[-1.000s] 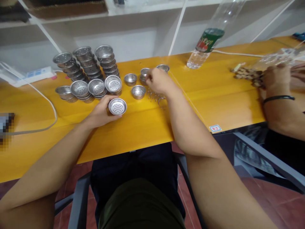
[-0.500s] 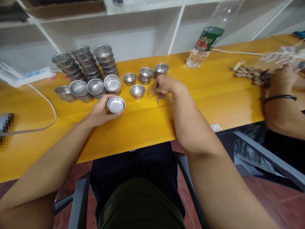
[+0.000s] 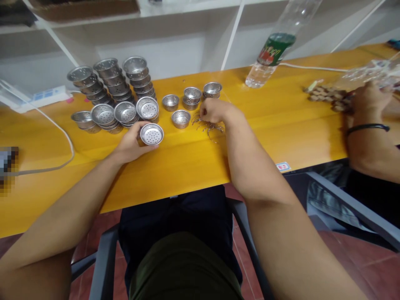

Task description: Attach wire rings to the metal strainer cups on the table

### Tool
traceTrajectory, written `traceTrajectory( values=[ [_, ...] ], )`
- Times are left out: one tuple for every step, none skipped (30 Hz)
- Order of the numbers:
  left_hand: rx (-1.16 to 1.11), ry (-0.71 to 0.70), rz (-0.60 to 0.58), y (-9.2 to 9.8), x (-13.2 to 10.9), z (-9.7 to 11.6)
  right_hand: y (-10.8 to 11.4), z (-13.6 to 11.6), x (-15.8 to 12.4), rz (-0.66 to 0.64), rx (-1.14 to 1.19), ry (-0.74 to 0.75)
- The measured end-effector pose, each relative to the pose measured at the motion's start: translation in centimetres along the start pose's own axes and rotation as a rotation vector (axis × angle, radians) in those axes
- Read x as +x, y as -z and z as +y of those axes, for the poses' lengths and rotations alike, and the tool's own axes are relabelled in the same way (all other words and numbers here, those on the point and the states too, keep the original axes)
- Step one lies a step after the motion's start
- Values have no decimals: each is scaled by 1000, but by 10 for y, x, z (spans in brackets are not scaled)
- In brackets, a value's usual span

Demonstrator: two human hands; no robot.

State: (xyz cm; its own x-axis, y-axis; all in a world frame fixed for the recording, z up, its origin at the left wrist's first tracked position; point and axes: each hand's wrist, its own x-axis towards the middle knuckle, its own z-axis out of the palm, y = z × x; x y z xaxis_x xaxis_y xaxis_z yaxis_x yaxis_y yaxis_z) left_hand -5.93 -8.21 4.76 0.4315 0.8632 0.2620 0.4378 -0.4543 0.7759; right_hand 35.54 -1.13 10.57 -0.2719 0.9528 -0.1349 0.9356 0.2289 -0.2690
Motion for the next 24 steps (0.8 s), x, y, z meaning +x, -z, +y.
traceTrajectory(
  values=[
    [-10,8,3,0,1,-1,0,0,0,-1,-2,-4],
    [-19,13,3,0,1,-2,0,0,-1,-3,-5,-10],
    [-28,15,3,-1,2,-3,0,1,-1,-2,-6,-14],
    [-38,14,5,-1,2,-4,0,2,-2,20,-2,-3],
    [-49,11,5,-2,3,-5,0,4,-2,47,7,12],
    [-61,8,3,-2,3,-6,0,6,-2,73,21,30],
    [-72,6,3,-3,4,-7,-1,8,-1,94,39,47],
    [-81,5,1,-3,4,-8,-2,10,-1,111,58,63],
    [-84,3,-2,-3,5,-8,-3,13,0,128,76,75],
    [-78,1,-7,-2,6,-8,-4,14,1,151,92,82],
    [-62,-2,-7,-2,6,-8,-6,16,3,179,106,86],
    [-40,-4,-5,-1,6,-8,-7,17,4,207,120,91],
    [-17,-3,-4,-1,7,-8,-8,17,6,236,138,99],
    [2,1,-2,0,7,-8,-9,17,7,267,160,110],
    [17,7,0,0,7,-8,-9,17,8,296,186,122],
    [25,13,-1,0,7,-7,-10,16,9,321,210,133],
    [32,21,-5,0,7,-7,-9,15,9,342,232,140],
    [38,28,-11,0,7,-6,-9,14,8,364,249,140],
    [46,35,-16,0,8,-6,-8,12,7,389,262,134],
    [54,42,-22,0,8,-4,-7,11,6,417,270,125],
    [60,50,-30,1,8,-3,-5,9,4,445,279,115],
    [63,59,-37,1,8,-2,-4,7,3,473,290,106],
    [63,68,-46,1,8,0,-4,5,1,498,303,103],
    [61,77,-57,2,8,1,-3,2,0,515,318,107]
  ],
)
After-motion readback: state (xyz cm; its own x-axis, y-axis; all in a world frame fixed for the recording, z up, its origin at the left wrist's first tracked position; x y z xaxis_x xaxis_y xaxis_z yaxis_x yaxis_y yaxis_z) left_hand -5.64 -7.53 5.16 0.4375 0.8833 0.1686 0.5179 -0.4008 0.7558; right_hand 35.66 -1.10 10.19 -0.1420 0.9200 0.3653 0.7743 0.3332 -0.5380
